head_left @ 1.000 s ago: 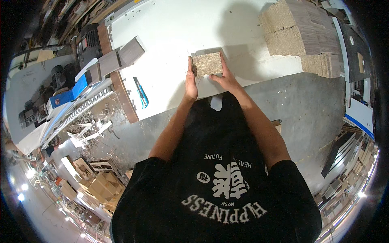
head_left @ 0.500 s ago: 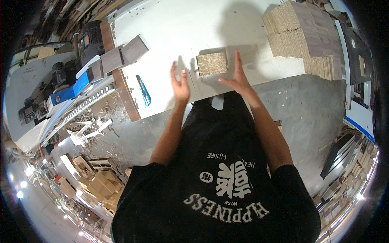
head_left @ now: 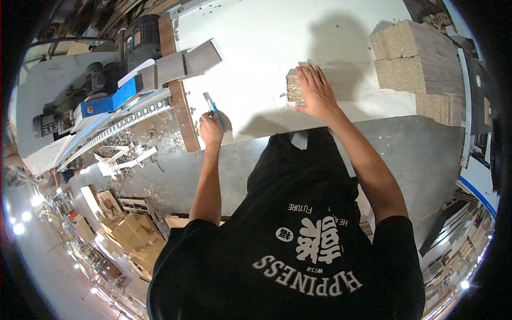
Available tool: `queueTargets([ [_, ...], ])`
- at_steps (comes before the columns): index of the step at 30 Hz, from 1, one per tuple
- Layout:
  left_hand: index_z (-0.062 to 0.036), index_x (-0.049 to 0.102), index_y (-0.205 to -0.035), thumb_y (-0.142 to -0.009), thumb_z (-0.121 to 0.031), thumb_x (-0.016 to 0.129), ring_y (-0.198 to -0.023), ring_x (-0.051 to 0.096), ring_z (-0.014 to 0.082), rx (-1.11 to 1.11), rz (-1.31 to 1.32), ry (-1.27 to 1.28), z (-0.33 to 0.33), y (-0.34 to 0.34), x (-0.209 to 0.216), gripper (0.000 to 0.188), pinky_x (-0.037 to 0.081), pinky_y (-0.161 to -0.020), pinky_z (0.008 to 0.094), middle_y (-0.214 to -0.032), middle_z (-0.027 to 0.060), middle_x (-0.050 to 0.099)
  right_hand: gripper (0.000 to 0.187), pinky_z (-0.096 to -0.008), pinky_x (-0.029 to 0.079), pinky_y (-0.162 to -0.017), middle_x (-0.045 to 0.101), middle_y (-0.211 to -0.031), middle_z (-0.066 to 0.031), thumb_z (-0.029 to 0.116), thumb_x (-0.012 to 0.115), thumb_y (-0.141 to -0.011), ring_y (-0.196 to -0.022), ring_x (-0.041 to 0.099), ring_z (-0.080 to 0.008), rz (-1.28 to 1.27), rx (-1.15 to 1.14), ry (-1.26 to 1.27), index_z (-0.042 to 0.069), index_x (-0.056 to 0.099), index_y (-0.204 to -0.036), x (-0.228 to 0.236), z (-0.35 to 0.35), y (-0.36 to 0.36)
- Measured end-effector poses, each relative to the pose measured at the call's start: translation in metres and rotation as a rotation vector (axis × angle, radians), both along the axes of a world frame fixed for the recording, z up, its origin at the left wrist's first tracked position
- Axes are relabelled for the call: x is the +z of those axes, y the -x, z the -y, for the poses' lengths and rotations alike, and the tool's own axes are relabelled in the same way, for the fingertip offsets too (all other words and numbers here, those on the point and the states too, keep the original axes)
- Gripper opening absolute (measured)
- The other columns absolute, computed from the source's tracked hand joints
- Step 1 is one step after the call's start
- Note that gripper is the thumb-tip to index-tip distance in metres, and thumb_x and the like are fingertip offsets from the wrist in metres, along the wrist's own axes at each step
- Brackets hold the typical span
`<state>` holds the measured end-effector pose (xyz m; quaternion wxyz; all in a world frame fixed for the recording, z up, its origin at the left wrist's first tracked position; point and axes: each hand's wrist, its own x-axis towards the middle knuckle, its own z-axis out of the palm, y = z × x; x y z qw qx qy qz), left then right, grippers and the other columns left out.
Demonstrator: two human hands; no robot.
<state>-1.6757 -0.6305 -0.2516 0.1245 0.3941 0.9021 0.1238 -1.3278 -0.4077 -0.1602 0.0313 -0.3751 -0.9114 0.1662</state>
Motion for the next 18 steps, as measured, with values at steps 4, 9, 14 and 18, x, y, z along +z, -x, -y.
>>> queueTargets([
  [4, 0.0002, 0.064, -0.136, -0.107, -0.044, 0.069, -0.112, 0.068, 0.0454, 0.098, 0.121, -0.075, -0.011, -0.03, 0.013, 0.053, 0.055, -0.098, 0.0542, -0.125, 0.0268, 0.067, 0.105, -0.0527, 0.028, -0.133, 0.054, -0.152, -0.0195, 0.033, 0.099, -0.074, -0.147, 0.047, -0.0377, 0.003, -0.007, -0.055, 0.0, 0.042, -0.156, -0.006, -0.003, 0.004],
  [9, 0.0013, 0.062, -0.138, -0.103, -0.043, 0.073, -0.117, 0.064, 0.0477, -0.121, -0.052, 0.007, -0.01, -0.077, 0.013, 0.058, 0.05, -0.103, 0.0571, -0.125, 0.0267, 0.065, 0.102, -0.0538, 0.035, -0.126, 0.054, -0.145, -0.0202, 0.032, 0.098, -0.074, -0.138, 0.051, -0.04, -0.017, -0.006, -0.05, -0.001, 0.043, -0.153, -0.009, 0.0, -0.002],
  [14, 0.0034, 0.062, -0.134, -0.105, -0.026, 0.071, -0.107, 0.068, 0.0435, -0.081, 0.122, -0.126, -0.009, -0.085, 0.006, 0.042, 0.055, -0.094, 0.0552, -0.115, 0.0241, 0.068, 0.095, -0.0506, 0.036, -0.125, 0.058, -0.139, -0.0166, 0.034, 0.096, -0.076, -0.135, 0.054, -0.0338, -0.027, 0.015, -0.097, 0.001, 0.047, -0.151, -0.008, 0.0, 0.001],
  [18, 0.0008, 0.053, -0.14, -0.115, -0.032, 0.06, -0.085, 0.068, 0.0196, 0.117, 0.97, -0.407, -0.03, -0.099, 0.032, 0.042, 0.058, -0.073, 0.037, -0.104, 0.0108, 0.067, 0.093, -0.05, 0.036, -0.125, 0.058, -0.139, -0.0159, 0.035, 0.095, -0.077, -0.135, 0.054, -0.0326, 0.01, 0.005, -0.103, 0.001, 0.048, -0.15, -0.01, 0.0, -0.004],
])
